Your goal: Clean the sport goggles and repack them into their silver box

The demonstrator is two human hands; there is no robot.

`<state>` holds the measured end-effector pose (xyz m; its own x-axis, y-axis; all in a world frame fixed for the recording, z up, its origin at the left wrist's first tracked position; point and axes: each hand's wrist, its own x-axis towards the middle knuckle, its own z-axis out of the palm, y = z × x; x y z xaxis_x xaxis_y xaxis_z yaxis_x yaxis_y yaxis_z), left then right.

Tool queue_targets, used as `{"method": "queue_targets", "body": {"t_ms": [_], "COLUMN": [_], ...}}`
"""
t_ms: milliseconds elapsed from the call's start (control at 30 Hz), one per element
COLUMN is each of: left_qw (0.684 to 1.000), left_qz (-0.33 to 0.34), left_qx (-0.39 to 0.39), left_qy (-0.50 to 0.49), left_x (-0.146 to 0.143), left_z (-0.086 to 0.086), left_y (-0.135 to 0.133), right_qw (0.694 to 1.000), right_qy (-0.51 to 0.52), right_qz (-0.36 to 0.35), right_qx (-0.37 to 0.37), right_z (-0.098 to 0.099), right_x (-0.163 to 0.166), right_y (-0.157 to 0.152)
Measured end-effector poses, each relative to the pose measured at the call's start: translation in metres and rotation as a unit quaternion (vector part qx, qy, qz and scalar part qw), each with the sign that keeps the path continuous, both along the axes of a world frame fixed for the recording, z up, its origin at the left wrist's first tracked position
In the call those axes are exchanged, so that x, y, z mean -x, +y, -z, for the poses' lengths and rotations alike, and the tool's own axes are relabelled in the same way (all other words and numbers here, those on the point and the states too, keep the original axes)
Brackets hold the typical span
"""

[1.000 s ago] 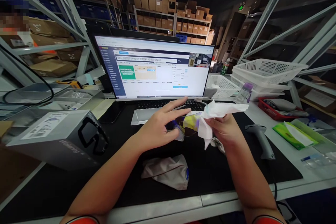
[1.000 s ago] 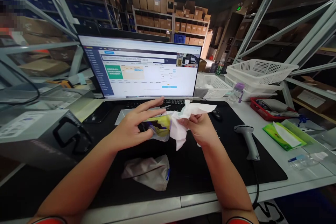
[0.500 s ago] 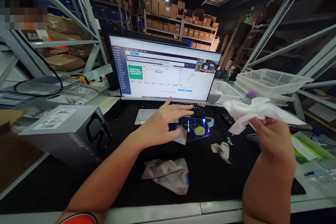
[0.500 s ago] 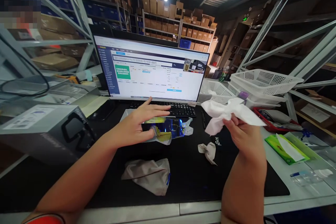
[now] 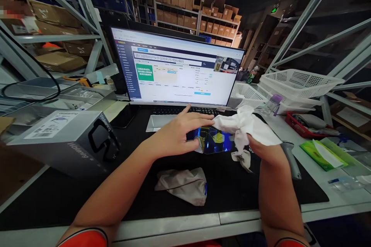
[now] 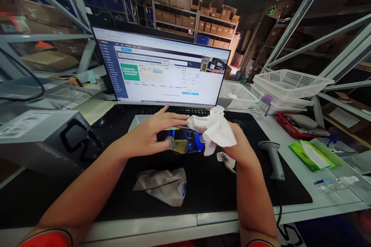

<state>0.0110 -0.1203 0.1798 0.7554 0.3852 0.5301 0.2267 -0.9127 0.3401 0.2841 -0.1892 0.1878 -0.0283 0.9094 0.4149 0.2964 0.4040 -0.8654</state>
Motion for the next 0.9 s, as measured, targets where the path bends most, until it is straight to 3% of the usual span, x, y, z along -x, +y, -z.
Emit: {"method": "queue_targets", "body": {"t_ms": [167,300,533,767,833,900], "left_qw": [0.995,0.985,0.978,0.955,0.956,0.968], "left_qz": [-0.028,-0.032,-0.03,-0.076,-0.076,-0.048], "left_qx": [-0.07,-0.112,-0.192,-0.283,-0.278,-0.232], "left_qy": [-0.064,-0.128,-0.071,-0.042,-0.059,-0.085], "left_x": [-0.006,-0.008,-0.01,-0.02,-0.018,-0.013], "left_z": [0.007,0.01,0.009,0.015,0.015,0.012], "left_y": [0.001,0.001,-0.009,-0.012,-0.006,0.0], "right_qw": [0.97,0.954,0.961,0.977,0.977,0.983], "right_qy": [-0.127,-0.157,-0.183,-0.214,-0.202,-0.181], "right_qz": [-0.188,-0.218,-0.167,0.02,0.058,0.022], "right_qx": [0.082,0.133,0.121,0.008,-0.023,-0.01], "right_z": [0.001,0.006,0.009,0.035,0.038,0.035], "right_x": [0.017,0.015,0.024,0.059,0.062,0.057], "right_y": [-0.003,-0.003,-0.011,-0.012,-0.008,-0.005]}}
